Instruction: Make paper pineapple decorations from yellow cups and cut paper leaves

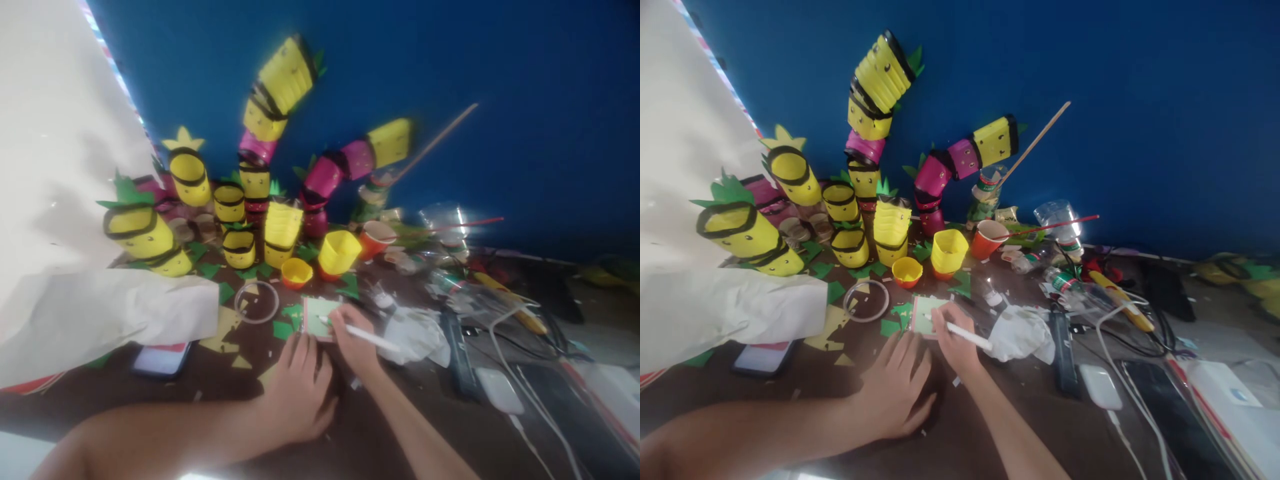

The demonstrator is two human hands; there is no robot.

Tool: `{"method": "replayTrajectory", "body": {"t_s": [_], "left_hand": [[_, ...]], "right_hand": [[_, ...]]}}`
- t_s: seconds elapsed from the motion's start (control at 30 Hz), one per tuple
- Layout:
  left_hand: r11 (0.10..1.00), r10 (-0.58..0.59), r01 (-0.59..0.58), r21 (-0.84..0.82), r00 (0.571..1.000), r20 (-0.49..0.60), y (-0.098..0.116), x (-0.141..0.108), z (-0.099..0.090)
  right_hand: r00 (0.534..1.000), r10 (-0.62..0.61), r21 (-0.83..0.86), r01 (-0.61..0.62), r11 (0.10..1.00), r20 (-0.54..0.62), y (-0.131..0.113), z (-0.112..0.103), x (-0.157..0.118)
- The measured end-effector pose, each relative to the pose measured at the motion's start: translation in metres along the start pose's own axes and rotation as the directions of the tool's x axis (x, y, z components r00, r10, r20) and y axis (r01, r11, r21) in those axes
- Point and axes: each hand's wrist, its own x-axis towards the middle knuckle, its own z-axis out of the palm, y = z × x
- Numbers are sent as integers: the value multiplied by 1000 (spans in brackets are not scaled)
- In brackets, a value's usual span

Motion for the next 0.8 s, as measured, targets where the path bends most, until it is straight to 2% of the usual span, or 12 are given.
{"method": "replayTrajectory", "body": {"t_s": [0.13, 0.27, 0.43, 0.6, 0.8], "left_hand": [[1000, -13, 13, 18, 1000, 15, -1, 0, -1], [999, 1, -1, 41, 1000, 15, -2, 1, -3], [999, 1, -5, 37, 993, 115, -3, 3, -9], [999, 10, -15, 48, 996, 93, -2, 3, -12], [999, 6, -10, 33, 992, 124, -2, 2, -11]], "right_hand": [[998, 34, -13, -34, 999, -48, 1, 0, 0], [996, 77, 5, -77, 997, -34, 1, 2, 0], [993, 119, 34, -118, 992, -23, 1, 2, -1], [994, 107, 4, -107, 994, -27, 3, 2, -1], [998, 61, -41, -61, 997, -12, 2, 0, -1]]}}
